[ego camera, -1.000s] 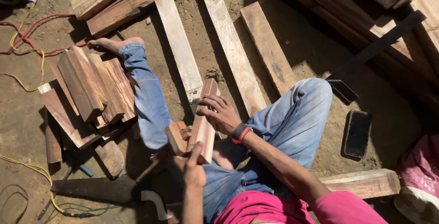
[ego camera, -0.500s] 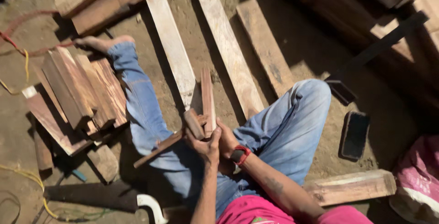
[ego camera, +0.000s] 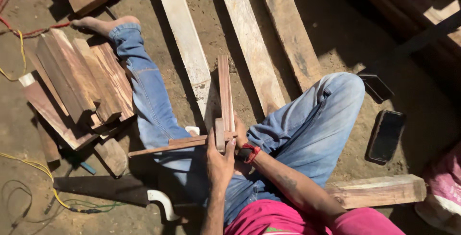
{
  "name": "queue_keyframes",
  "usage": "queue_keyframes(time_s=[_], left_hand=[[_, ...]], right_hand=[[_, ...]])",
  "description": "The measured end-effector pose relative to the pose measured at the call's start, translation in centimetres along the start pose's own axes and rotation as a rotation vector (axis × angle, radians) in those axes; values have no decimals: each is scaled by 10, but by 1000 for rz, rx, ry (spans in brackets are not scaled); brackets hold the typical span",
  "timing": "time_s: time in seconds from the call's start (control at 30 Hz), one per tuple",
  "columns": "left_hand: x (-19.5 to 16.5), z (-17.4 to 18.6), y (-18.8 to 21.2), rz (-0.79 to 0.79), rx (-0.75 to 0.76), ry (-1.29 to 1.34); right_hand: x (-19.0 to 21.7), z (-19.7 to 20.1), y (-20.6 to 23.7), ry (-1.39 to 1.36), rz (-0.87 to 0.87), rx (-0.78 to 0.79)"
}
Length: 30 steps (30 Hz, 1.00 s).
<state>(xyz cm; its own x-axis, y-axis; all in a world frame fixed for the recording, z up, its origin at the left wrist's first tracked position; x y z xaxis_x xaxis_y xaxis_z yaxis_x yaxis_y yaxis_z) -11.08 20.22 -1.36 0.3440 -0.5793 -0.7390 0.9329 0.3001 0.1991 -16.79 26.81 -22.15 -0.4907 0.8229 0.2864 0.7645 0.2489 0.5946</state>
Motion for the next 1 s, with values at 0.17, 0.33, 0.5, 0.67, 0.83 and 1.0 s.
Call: queue_keyframes(time_s=[0.17,0.33,0.5,0.67,0.83,1.0], left_hand=[[7,-8,-7,-49,27,84],[20,-8,-3,0,-2,6],[13,-33,-59,-14,74,128],[-21,-15,-70,-281,-104,-1],[-3,-5,-6,122,137,76],[-4,-28,-72,-114,7,61]], right_hand=[[9,0,9,263,114,-5],[-6,5,12,8,5,16],[-1,15,9,302,137,-27],[-3,12,-1,261,142,-38],[-20,17,-2,-120,-73,-49],[-12,-34,10,-453,-147,519]])
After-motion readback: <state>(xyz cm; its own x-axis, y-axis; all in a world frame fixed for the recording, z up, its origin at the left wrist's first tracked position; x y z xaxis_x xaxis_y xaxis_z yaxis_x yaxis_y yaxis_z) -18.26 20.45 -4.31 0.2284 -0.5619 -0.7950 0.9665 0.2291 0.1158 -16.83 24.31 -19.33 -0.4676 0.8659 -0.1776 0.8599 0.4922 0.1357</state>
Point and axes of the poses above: each hand's wrist, its own y-axis away from the middle knuckle, its own z-axis out of the back of the hand, x = y × z, the point moved 8 cm from there along -y, towards the middle knuckle, and after that the axes turned 14 degrees about -y, right-handed, at the moved point
